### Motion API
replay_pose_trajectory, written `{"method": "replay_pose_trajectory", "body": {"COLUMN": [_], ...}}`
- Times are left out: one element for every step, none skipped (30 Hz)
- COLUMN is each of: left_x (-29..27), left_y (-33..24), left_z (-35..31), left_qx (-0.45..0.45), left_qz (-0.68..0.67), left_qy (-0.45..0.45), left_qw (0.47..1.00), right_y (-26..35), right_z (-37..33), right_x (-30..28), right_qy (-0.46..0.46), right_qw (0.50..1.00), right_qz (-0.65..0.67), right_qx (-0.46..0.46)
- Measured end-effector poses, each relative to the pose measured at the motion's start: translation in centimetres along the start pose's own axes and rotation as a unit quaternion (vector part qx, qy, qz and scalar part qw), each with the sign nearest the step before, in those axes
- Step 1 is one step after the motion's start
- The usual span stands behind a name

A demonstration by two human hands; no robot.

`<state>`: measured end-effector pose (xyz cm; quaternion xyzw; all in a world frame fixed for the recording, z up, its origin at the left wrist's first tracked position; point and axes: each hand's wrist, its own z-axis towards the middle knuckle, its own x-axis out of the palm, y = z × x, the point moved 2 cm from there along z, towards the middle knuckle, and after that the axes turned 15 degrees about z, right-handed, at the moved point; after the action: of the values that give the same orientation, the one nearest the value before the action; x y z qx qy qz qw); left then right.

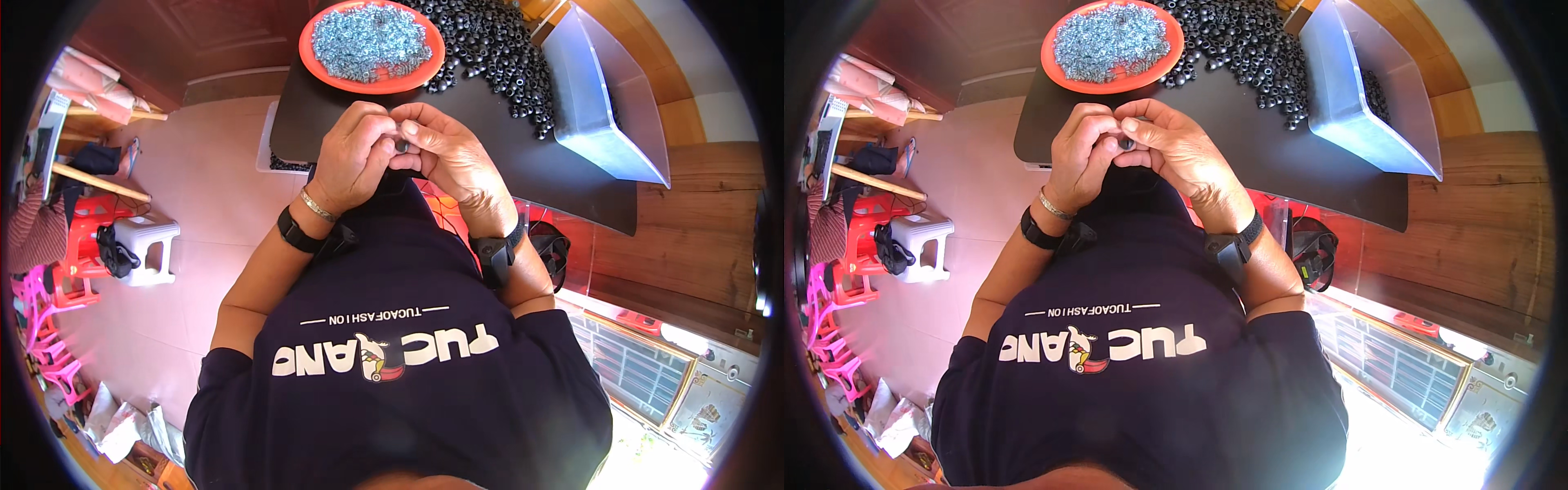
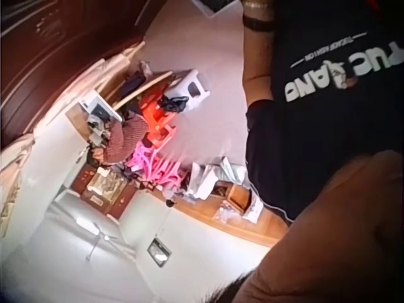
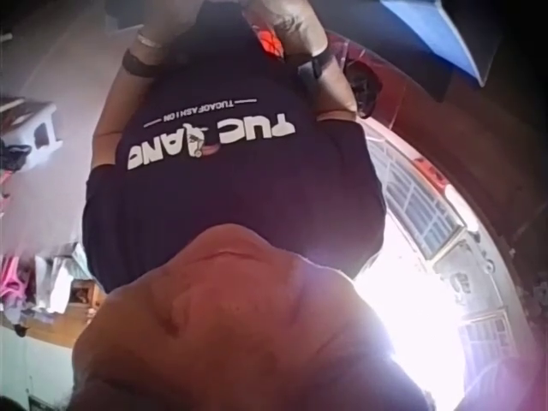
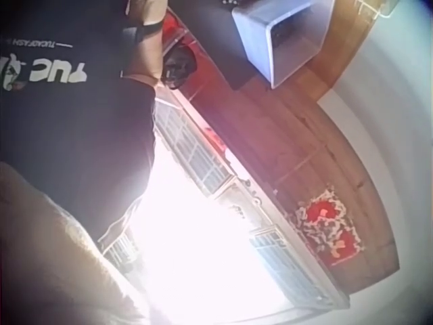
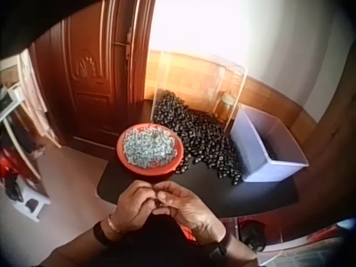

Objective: Manually sorting small black items from a red plate into a plastic storage container.

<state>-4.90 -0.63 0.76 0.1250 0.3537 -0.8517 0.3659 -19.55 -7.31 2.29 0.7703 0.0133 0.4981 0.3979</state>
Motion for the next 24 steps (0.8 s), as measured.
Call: {"method": "replay_pose_trajectory", "body": {"left_x": [0.0, 0.1, 0.1, 0.2, 0.4, 0.8, 1.1, 1.5, 1.6, 1.6, 1.3, 0.9, 0.6, 0.7, 0.8, 1.0, 1.1, 1.2, 1.4, 1.5, 1.5, 1.5, 1.4, 1.3], "left_y": [0.1, 0.1, 0.1, 0.1, 0.1, 0.0, 0.0, 0.2, 0.5, 0.7, 0.7, 0.4, 0.1, 0.2, 0.5, 0.6, 0.3, 0.5, 0.9, 0.8, 0.6, 0.4, 0.2, 0.1], "left_z": [-0.1, 0.0, 0.0, 0.0, 0.3, 0.4, 0.3, 0.1, -0.3, -0.8, -0.9, -1.1, -1.1, -1.1, -1.0, -1.0, -0.9, -0.9, -1.1, -1.0, -0.9, -0.8, -0.8, -0.7], "left_qx": [-0.007, -0.008, -0.004, -0.001, -0.002, -0.045, -0.088, -0.182, -0.191, -0.199, -0.2, -0.137, -0.073, -0.076, -0.106, -0.135, -0.16, -0.158, -0.172, -0.186, -0.185, -0.192, -0.2, -0.199], "left_qz": [-0.006, -0.007, 0.01, 0.027, 0.024, 0.026, 0.028, -0.089, -0.112, -0.134, -0.133, -0.124, -0.115, -0.113, -0.16, -0.206, -0.237, -0.237, -0.233, -0.229, -0.23, -0.246, -0.262, -0.262], "left_qy": [0.0, 0.001, -0.003, -0.008, -0.006, -0.009, -0.012, -0.005, -0.063, -0.12, -0.118, -0.105, -0.092, -0.089, -0.099, -0.109, -0.107, -0.104, -0.083, -0.063, -0.061, -0.068, -0.075, -0.073], "left_qw": [1.0, 1.0, 1.0, 1.0, 1.0, 0.999, 0.996, 0.979, 0.973, 0.963, 0.964, 0.977, 0.986, 0.987, 0.976, 0.963, 0.952, 0.953, 0.954, 0.953, 0.954, 0.948, 0.941, 0.941], "right_y": [-0.1, -0.3, -0.7, -1.0, -1.5, -2.3, -3.1, -3.6, -4.6, -5.3, -5.6, -5.7, -5.8, -5.8, -5.8, -5.9, -5.7, -5.5, -5.3, -5.1, -5.0, -4.8, -4.7, -4.6], "right_z": [0.0, 0.2, 0.3, 0.5, 0.7, 0.9, 1.0, 1.7, 1.7, 1.4, 1.6, 1.7, 1.7, 1.5, 1.8, 1.6, 1.4, 1.4, 1.4, 1.3, 1.2, 1.1, 1.0, 0.9], "right_x": [0.0, -0.2, -0.5, -0.7, -0.4, -0.1, 0.1, 0.4, 1.6, 2.5, 3.0, 3.0, 3.1, 3.6, 3.0, 3.1, 3.3, 3.3, 3.2, 3.0, 2.9, 2.9, 2.9, 3.0], "right_qy": [-0.009, -0.01, -0.025, -0.04, -0.042, -0.099, -0.156, -0.116, -0.105, -0.094, 0.037, 0.037, -0.002, -0.042, 0.037, 0.036, 0.003, -0.03, -0.03, -0.029, -0.028, -0.027, -0.017, -0.007], "right_qw": [1.0, 1.0, 1.0, 0.999, 0.999, 0.993, 0.98, 0.975, 0.965, 0.951, 0.933, 0.932, 0.934, 0.933, 0.927, 0.925, 0.93, 0.933, 0.932, 0.926, 0.92, 0.92, 0.921, 0.921], "right_qz": [-0.005, -0.004, -0.016, -0.029, -0.028, 0.022, 0.071, 0.164, 0.226, 0.287, 0.357, 0.36, 0.354, 0.347, 0.366, 0.369, 0.357, 0.343, 0.345, 0.363, 0.381, 0.382, 0.382, 0.381], "right_qx": [0.002, 0.002, -0.004, -0.01, -0.01, -0.055, -0.099, -0.09, -0.082, -0.075, -0.023, -0.024, -0.054, -0.08, -0.077, -0.077, -0.092, -0.107, -0.11, -0.097, -0.084, -0.086, -0.08, -0.073]}}
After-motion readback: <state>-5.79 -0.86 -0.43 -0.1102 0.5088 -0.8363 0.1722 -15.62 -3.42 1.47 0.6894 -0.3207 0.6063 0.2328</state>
